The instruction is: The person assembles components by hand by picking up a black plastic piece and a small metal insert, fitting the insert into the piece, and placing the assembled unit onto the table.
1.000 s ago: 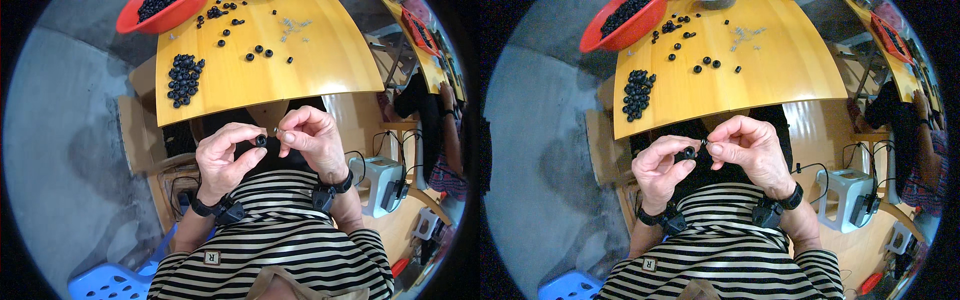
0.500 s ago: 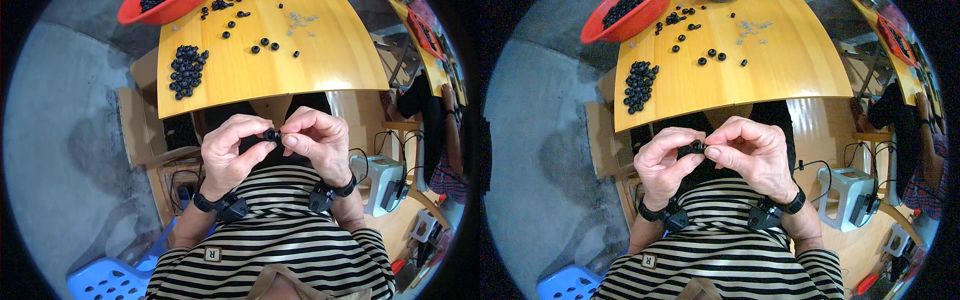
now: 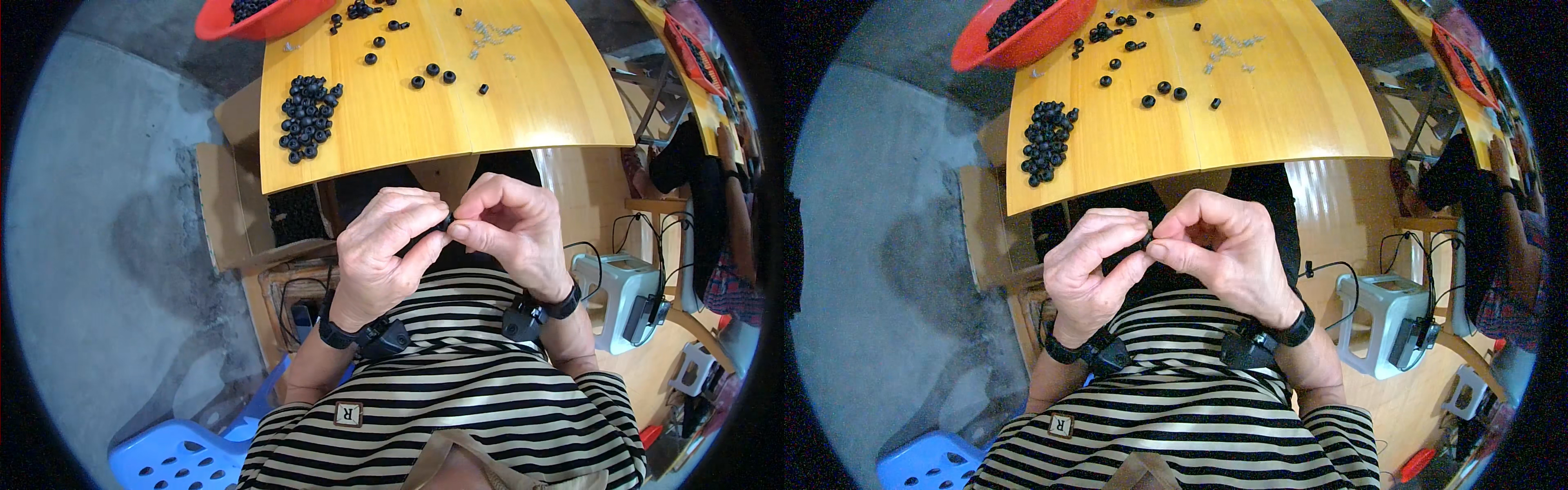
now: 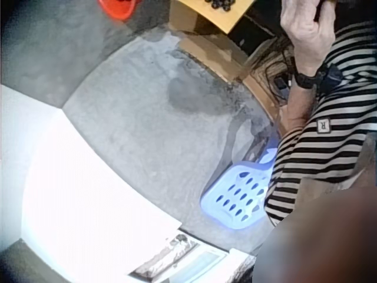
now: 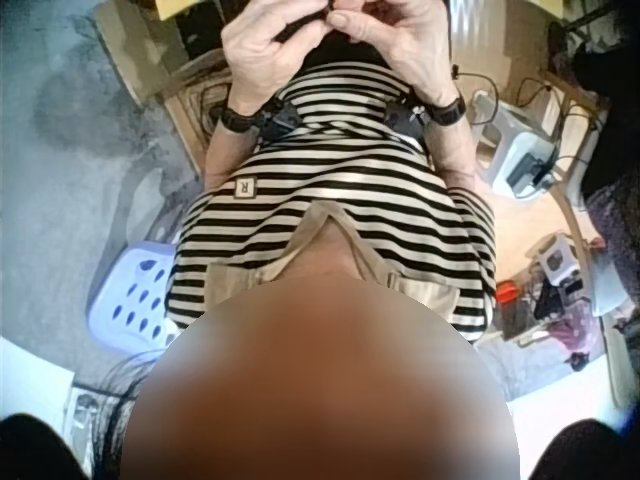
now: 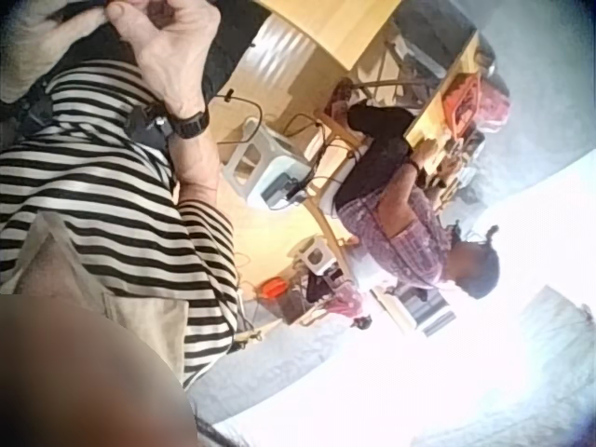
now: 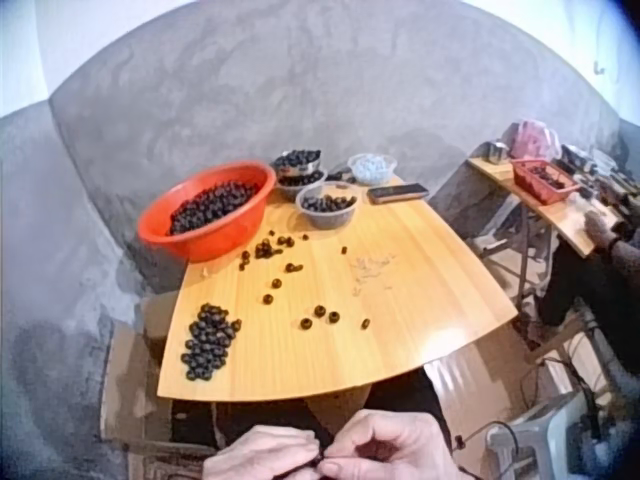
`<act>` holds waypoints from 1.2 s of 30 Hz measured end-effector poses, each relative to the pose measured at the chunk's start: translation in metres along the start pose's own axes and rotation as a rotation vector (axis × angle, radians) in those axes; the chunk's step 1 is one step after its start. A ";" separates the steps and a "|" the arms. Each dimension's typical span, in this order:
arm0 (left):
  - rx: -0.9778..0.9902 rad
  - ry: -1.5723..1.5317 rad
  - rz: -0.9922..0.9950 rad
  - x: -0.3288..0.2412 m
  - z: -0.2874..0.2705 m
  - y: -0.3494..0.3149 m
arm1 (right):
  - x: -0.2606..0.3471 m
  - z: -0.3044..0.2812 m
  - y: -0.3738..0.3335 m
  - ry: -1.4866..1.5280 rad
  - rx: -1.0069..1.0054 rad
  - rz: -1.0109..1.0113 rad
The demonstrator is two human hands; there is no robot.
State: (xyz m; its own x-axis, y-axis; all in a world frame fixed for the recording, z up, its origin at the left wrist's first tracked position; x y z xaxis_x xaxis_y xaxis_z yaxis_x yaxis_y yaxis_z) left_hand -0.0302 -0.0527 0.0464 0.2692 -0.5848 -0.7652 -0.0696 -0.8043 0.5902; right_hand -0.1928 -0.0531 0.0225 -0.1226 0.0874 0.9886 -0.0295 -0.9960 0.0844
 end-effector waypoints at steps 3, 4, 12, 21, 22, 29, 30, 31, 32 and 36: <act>0.021 -0.042 0.012 -0.001 0.002 -0.001 | -0.016 0.000 0.005 0.202 0.052 0.253; 0.033 -0.057 0.005 0.000 0.001 -0.001 | -0.021 0.001 0.006 0.254 0.105 0.308; -0.019 -0.250 -0.105 0.020 0.000 -0.012 | -0.036 0.011 0.003 0.460 0.210 0.422; -0.044 -0.241 -0.138 0.020 0.000 -0.011 | -0.039 0.011 -0.003 0.476 0.253 0.460; -0.045 -0.241 -0.138 0.020 -0.001 -0.010 | -0.039 0.012 -0.004 0.444 0.258 0.454; 0.034 -0.045 0.014 0.017 0.001 -0.009 | -0.034 0.012 -0.004 0.162 0.153 0.369; 0.037 -0.049 0.027 0.017 0.001 -0.009 | -0.036 0.012 -0.003 0.208 0.164 0.366; 0.037 -0.050 0.028 0.016 0.002 -0.010 | -0.036 0.012 -0.003 0.255 0.174 0.363; 0.018 -0.062 -0.046 0.017 0.002 -0.011 | -0.037 0.013 -0.003 0.255 0.174 0.362; 0.002 -0.057 -0.044 0.021 0.003 -0.010 | -0.035 0.011 -0.002 0.268 0.098 0.375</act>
State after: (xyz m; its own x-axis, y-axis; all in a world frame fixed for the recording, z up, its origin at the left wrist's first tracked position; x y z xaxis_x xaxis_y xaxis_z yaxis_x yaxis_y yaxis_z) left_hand -0.0263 -0.0568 0.0237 0.2165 -0.5540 -0.8039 -0.0608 -0.8294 0.5553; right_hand -0.1777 -0.0545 -0.0108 -0.3587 -0.2900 0.8873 0.1579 -0.9557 -0.2486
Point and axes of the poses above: each hand's wrist, its own y-axis towards the middle knuckle, its own z-axis out of the palm, x = y × z, the point moved 5 cm from there along y, towards the middle knuckle, and after that the axes turned 12 degrees about -x, right-handed, at the moved point
